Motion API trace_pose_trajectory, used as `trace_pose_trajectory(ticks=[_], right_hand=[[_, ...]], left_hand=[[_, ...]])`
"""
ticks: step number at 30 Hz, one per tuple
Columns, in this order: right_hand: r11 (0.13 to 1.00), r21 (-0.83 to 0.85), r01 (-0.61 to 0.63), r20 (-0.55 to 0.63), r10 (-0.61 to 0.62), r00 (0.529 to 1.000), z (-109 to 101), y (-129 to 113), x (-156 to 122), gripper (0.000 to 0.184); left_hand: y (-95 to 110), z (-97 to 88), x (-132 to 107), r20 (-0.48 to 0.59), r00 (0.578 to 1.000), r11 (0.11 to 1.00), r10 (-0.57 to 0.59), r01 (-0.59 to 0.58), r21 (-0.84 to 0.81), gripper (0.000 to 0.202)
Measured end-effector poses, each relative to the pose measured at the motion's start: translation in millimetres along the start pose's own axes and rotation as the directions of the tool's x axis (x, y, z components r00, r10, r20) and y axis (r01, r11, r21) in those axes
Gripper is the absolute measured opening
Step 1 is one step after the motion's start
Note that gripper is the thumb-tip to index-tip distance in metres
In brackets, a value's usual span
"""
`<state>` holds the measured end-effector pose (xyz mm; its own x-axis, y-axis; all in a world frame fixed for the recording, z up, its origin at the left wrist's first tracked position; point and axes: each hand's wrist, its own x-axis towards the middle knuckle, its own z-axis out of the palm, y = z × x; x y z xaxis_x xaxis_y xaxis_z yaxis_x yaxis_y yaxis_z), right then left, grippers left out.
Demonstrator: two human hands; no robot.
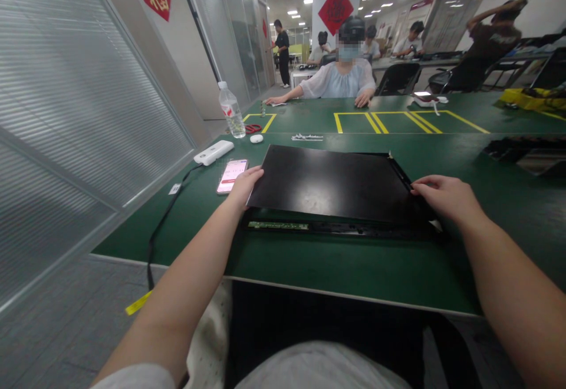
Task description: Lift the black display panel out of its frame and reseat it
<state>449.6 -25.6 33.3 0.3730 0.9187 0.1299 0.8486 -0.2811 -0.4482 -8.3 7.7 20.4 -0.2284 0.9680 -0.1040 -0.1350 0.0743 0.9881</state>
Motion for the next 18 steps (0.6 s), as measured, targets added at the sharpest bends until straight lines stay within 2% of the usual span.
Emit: trace_pose_trajectory(ticks=[7, 18], right_hand=[[0.978, 0.187, -0.096, 0.05, 0.088, 0.995, 1.3, 4.1, 1.6, 0.03], [0.996, 0.053, -0.075, 0.033, 0.074, 0.997, 1.5, 5.4, 4.5, 0.023]], left_hand=[[-4.9, -3.2, 4.5, 0.028, 1.0, 1.0, 0.001, 0.0, -0.006, 0.032], [-3.2, 3.0, -0.7, 0.017, 1.0, 1.0, 0.007, -0.006, -0.027, 0.027]])
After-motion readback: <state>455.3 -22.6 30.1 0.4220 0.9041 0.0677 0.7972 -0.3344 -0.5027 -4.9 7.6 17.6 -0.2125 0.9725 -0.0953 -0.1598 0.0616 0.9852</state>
